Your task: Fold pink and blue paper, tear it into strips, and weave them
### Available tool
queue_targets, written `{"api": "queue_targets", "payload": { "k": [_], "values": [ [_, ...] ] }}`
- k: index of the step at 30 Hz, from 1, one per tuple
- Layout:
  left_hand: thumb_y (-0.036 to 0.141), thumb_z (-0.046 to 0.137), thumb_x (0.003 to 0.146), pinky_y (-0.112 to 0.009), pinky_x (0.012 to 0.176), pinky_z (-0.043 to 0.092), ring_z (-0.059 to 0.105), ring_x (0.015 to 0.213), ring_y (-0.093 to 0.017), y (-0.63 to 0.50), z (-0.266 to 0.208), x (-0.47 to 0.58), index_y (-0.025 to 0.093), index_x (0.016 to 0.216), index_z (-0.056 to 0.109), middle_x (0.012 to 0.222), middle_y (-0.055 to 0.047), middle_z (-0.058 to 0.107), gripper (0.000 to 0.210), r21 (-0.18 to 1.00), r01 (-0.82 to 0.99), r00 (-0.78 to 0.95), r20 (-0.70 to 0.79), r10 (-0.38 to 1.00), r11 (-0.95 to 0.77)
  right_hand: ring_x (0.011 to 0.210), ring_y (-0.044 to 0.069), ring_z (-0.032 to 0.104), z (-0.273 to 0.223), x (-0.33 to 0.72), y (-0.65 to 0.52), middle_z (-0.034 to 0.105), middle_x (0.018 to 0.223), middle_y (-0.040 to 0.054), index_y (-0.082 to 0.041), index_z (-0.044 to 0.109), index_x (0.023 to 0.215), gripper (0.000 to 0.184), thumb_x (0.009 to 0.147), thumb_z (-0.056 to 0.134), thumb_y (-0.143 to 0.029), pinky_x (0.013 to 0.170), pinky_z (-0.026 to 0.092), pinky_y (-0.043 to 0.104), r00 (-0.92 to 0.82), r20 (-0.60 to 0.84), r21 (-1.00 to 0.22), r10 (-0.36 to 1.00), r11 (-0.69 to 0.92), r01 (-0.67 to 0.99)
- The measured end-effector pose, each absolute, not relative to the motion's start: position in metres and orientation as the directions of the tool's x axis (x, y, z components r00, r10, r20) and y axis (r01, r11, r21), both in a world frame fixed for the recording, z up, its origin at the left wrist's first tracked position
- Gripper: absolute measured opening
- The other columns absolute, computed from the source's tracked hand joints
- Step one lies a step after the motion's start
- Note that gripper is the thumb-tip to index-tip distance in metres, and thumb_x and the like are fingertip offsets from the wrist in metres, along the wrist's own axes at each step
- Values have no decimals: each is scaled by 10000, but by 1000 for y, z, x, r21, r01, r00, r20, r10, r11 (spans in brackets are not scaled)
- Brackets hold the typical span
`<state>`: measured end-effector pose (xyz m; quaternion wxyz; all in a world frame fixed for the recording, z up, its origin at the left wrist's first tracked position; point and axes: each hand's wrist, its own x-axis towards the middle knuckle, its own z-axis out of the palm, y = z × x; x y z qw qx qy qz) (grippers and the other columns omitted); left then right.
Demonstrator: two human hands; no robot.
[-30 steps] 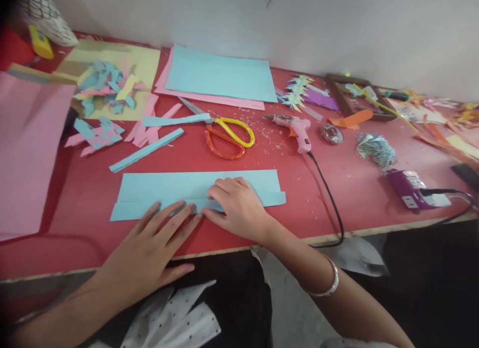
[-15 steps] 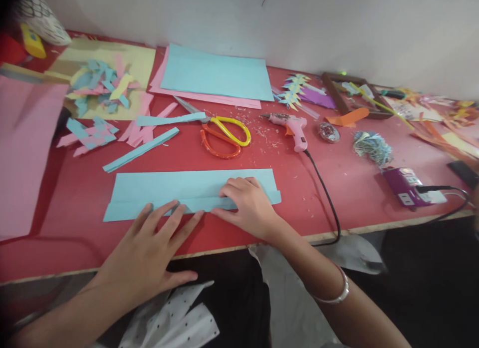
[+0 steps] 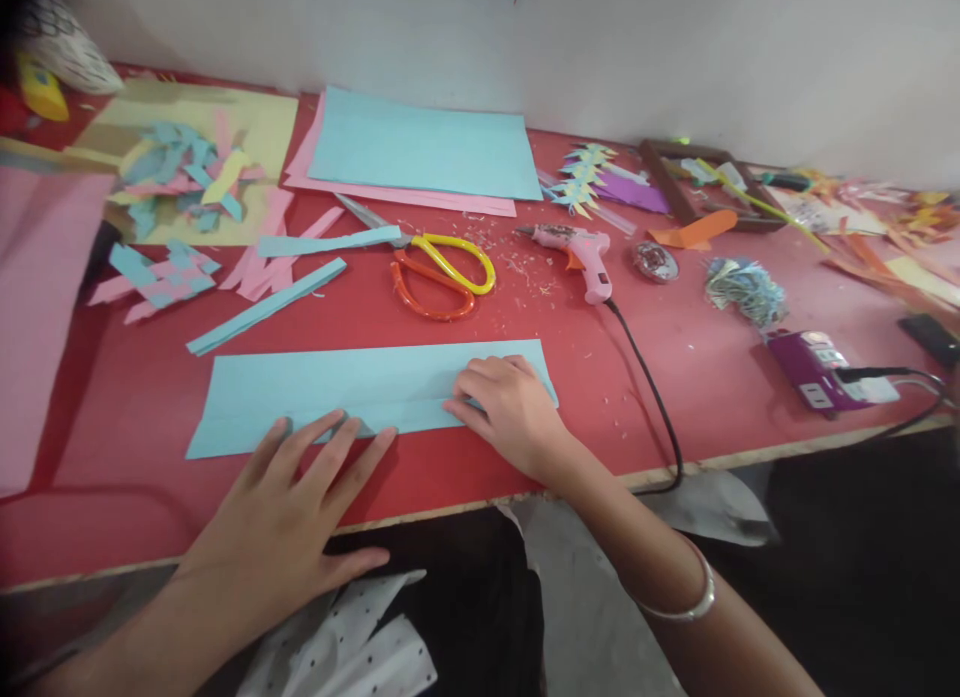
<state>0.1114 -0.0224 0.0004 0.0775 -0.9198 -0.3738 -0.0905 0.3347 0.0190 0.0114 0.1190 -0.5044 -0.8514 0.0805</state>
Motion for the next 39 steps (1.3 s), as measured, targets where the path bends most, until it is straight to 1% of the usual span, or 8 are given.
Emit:
{"api": "queue_targets", "payload": {
  "k": [4, 8, 13, 19, 22, 25, 30, 39],
  "values": [
    [589, 293, 793, -478, 923, 261, 446, 1031, -289, -24, 3, 113, 98, 1172, 513, 1064, -149, 569, 657, -28, 718, 679, 247, 691, -695, 621, 127, 448, 10, 334, 18, 507, 637, 6, -171, 505, 652, 300, 871, 369, -323, 668, 297, 248, -455, 112, -213, 883, 468, 857],
    [503, 243, 846, -403, 906, 293, 467, 982, -242, -26, 5, 112, 71, 1156, 520, 1048, -130, 577, 600, -23, 702, 691, 261, 674, -712, 622, 129, 446, 9, 333, 17, 502, 634, 7, -172, 501, 651, 295, 869, 371, -321, 665, 300, 248, -452, 138, -200, 881, 472, 859],
    [455, 361, 825, -388, 864, 331, 478, 925, -244, -26, 1, 95, 97, 1243, 432, 948, -110, 574, 554, -72, 707, 696, 248, 674, -704, 617, 124, 440, 10, 335, 17, 500, 638, 5, -174, 496, 646, 282, 861, 384, -317, 656, 303, 245, -436, 142, -222, 888, 458, 861],
    [509, 444, 765, -411, 885, 325, 482, 910, -268, -26, -6, 75, 67, 1307, 320, 944, -130, 557, 711, -135, 684, 721, 276, 636, -717, 635, 128, 445, 15, 331, 16, 501, 645, 2, -173, 483, 644, 213, 818, 423, -281, 652, 299, 259, -395, 100, -225, 913, 407, 885],
    [497, 474, 753, -420, 888, 328, 494, 894, -272, -26, -6, 75, 77, 1333, 269, 927, -132, 556, 744, -147, 695, 708, 312, 634, -704, 654, 150, 451, 18, 319, 12, 504, 659, 14, -173, 480, 637, 224, 763, 475, -358, 664, 302, 293, -324, 86, -163, 942, 334, 928],
    [495, 496, 742, -424, 885, 332, 505, 882, -272, -27, -8, 77, 120, 1339, 269, 947, -133, 556, 741, -152, 692, 709, 325, 626, -706, 679, 178, 453, 19, 304, 6, 513, 688, 36, -174, 492, 651, 321, 715, 492, -489, 717, 311, 344, -218, 109, -101, 970, 229, 968],
    [510, 491, 738, -437, 872, 343, 509, 850, -268, -29, -10, 78, 190, 1352, 231, 965, -118, 562, 739, -133, 708, 693, 319, 647, -693, 760, 221, 454, 17, 284, 2, 521, 762, 67, -177, 513, 725, 418, 674, 482, -590, 842, 284, 431, -142, 136, -76, 980, 153, 985],
    [475, 492, 744, -444, 858, 362, 494, 835, -270, -30, -8, 80, 159, 1362, 192, 965, -128, 541, 757, -207, 709, 702, 303, 645, -674, 728, 199, 468, 17, 294, 4, 545, 759, 47, -178, 495, 702, 289, 689, 520, -466, 816, 322, 388, -179, 132, -145, 975, 198, 969]
  ]
}}
